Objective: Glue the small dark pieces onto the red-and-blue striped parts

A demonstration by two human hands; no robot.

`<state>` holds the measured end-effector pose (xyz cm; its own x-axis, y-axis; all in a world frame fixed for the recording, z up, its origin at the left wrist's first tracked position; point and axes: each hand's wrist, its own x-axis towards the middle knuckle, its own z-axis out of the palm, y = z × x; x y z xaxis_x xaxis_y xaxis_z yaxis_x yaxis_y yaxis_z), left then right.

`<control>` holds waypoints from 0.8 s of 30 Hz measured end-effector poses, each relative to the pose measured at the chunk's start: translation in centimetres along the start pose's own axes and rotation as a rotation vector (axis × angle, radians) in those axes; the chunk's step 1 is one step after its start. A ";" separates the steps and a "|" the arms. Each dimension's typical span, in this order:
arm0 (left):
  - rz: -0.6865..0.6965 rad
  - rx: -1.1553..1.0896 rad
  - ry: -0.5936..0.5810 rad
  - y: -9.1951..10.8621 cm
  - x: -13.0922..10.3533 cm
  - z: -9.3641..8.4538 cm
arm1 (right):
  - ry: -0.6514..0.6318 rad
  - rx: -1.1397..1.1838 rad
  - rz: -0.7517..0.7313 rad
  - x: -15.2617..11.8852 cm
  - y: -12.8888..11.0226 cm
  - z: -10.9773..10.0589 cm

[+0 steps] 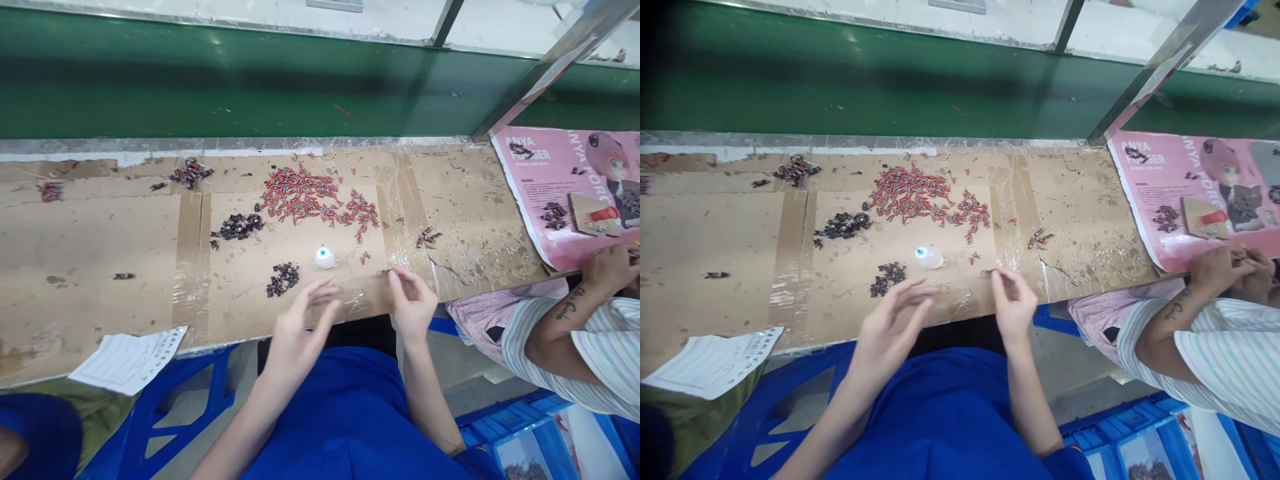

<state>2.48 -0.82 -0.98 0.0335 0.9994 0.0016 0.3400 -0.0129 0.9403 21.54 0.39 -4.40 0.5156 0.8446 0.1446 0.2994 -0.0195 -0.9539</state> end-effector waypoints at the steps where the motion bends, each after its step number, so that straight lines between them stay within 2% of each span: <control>1: 0.058 0.117 0.073 -0.4 0.4 -0.7 | 0.071 -0.063 -0.018 1.1 0.7 -0.6; 3: 0.142 0.345 0.204 -1.6 1.5 -2.1 | 0.109 -0.222 -0.089 3.1 2.0 -1.6; 4: 0.170 0.450 0.227 -2.2 2.2 -2.7 | 0.113 -0.297 -0.143 3.9 2.4 -1.9; 6: 0.191 0.625 0.233 -3.3 3.4 -3.7 | 0.140 -0.425 -0.252 4.7 2.5 -1.9; 8: 0.207 0.745 0.192 -4.1 4.2 -4.5 | 0.139 -0.487 -0.353 4.5 1.8 -1.0; 10: 0.240 0.805 0.142 -4.6 4.6 -4.9 | 0.024 -0.470 -0.432 3.7 0.8 0.5; 13: 0.309 0.829 0.093 -5.1 4.8 -5.2 | -0.295 -0.357 -0.492 2.2 -0.3 3.3; 15: 0.338 0.826 0.081 -5.5 5.0 -5.3 | -0.435 -0.313 -0.500 1.5 -0.5 5.0; 18: 0.376 0.807 0.068 -5.9 5.4 -5.5 | -0.520 -0.279 -0.475 1.3 -0.3 6.7; 21: 0.425 0.770 0.106 -5.5 5.3 -5.6 | -0.541 -0.134 -0.397 1.1 -0.1 6.9; 24: 0.471 0.701 0.138 -4.5 4.6 -4.8 | -0.522 0.136 -0.196 0.6 -0.1 6.1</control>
<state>-3.46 3.99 -3.58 0.2182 0.8792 0.4235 0.8235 -0.3988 0.4035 16.96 4.15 -5.85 -0.0141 0.9785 0.2059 0.2260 0.2037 -0.9526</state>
